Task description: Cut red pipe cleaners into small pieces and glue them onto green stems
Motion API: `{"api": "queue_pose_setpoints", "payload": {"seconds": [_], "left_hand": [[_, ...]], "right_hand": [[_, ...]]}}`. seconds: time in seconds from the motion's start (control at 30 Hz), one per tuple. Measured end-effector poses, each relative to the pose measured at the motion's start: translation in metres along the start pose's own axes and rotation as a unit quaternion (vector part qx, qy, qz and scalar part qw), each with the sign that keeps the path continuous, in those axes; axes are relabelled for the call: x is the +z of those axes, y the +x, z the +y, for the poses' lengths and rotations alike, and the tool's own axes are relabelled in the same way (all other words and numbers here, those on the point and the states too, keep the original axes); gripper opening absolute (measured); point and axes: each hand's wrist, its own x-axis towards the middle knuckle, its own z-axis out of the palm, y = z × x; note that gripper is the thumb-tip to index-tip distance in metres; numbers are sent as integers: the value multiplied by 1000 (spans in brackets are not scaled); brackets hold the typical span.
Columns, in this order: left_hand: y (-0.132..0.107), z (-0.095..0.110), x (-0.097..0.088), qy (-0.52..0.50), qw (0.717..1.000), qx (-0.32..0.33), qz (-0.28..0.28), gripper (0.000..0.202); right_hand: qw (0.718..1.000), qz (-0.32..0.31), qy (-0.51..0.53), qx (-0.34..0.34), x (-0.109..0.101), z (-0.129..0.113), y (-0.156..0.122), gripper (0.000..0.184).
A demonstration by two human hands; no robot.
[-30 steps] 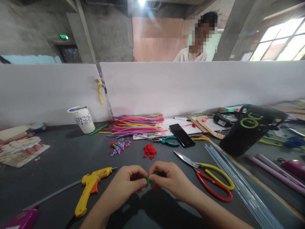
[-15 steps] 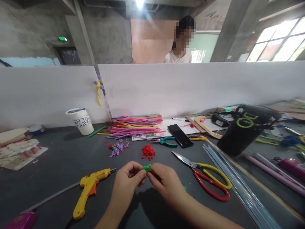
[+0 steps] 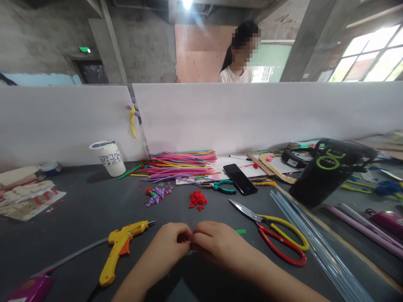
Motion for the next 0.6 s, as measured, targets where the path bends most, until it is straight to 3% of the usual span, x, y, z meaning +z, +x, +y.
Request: {"api": "queue_pose_setpoints", "payload": {"seconds": [0.07,0.1,0.2,0.27,0.37,0.43,0.47,0.6], "left_hand": [[-3,2,-4,-82,996,-11,-44,13],[-4,3,-6,-122,991,-14,-62,10],[-8,5,-9,-211,974,-12,-84,3],[-8,5,-7,-253,964,-14,-76,6],[-4,6,1,-296,954,-7,-39,11],[-1,6,7,-287,958,-2,22,13],[0,6,10,-266,962,-2,59,13],[3,5,18,-122,973,5,198,12]], "right_hand": [[982,4,171,81,-3,1,0,10],[952,5,276,132,-5,1,1,9],[799,5,548,247,-4,0,3,17],[722,25,639,265,-1,0,5,24],[674,74,682,275,5,-1,8,24],[671,102,670,299,9,-2,10,21],[690,110,644,312,11,-3,11,19],[817,118,471,311,18,-6,10,18]]}}
